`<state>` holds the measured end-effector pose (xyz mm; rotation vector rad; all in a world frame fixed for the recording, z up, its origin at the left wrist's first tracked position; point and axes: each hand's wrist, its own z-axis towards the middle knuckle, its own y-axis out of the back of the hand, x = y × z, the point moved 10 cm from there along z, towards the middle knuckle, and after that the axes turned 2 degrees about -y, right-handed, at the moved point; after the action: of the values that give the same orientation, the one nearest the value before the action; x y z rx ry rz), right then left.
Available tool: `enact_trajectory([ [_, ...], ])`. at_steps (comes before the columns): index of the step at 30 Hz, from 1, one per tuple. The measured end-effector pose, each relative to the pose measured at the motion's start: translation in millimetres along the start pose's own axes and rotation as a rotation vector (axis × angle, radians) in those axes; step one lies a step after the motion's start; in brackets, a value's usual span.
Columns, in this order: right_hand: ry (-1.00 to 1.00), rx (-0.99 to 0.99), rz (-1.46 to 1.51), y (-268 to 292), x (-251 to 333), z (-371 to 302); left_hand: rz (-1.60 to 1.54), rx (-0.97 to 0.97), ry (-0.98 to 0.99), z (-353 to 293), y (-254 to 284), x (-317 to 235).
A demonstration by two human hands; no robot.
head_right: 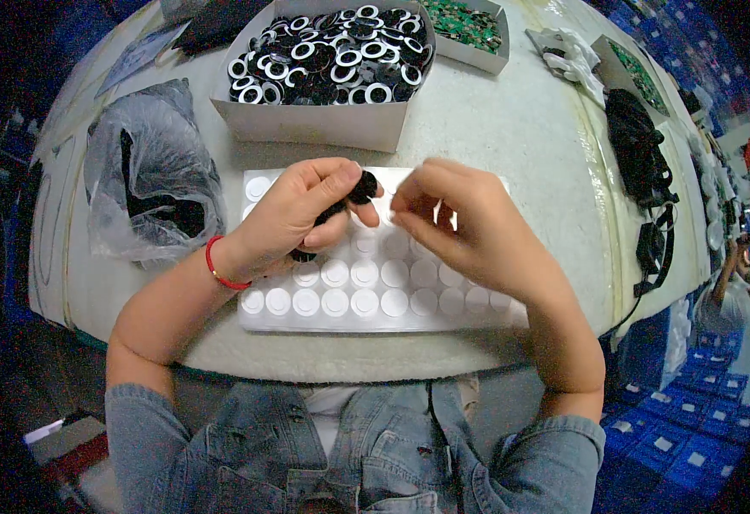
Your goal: The person assembles small circular components by hand, fitting two parts together and placing them into a white organizing tray.
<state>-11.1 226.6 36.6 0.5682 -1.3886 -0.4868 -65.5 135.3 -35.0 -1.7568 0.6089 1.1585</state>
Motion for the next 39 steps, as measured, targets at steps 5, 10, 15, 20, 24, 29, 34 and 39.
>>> enact_trajectory([
  [5, 0.040, 0.360, 0.012, -41, -7, -4, -0.016, -0.065, 0.021, 1, 8, 2],
  [10, 0.098, 0.375, -0.049, -42, -3, -1, 0.067, 0.018, 0.046, 1, -3, 4],
  [15, 0.088, 0.517, -0.108, -48, -3, -4, 0.046, 0.014, 0.040, 1, -3, 4],
  [20, 0.068, 0.691, 0.136, -46, -3, -25, 0.069, 0.001, 0.029, 1, -6, 3],
  [24, -0.061, 0.180, 0.418, -14, -10, -4, 0.189, 0.069, 0.040, -1, -13, 4],
  [29, -0.187, -0.163, 0.240, 3, -22, -2, 0.152, 0.090, 0.027, -1, -15, 4],
  [34, -0.223, -0.195, 0.306, -1, -26, -3, 0.133, 0.073, 0.033, -2, -15, 3],
  [39, -0.217, -0.214, 0.336, 0, -26, -1, 0.149, 0.089, 0.022, -3, -19, 2],
])
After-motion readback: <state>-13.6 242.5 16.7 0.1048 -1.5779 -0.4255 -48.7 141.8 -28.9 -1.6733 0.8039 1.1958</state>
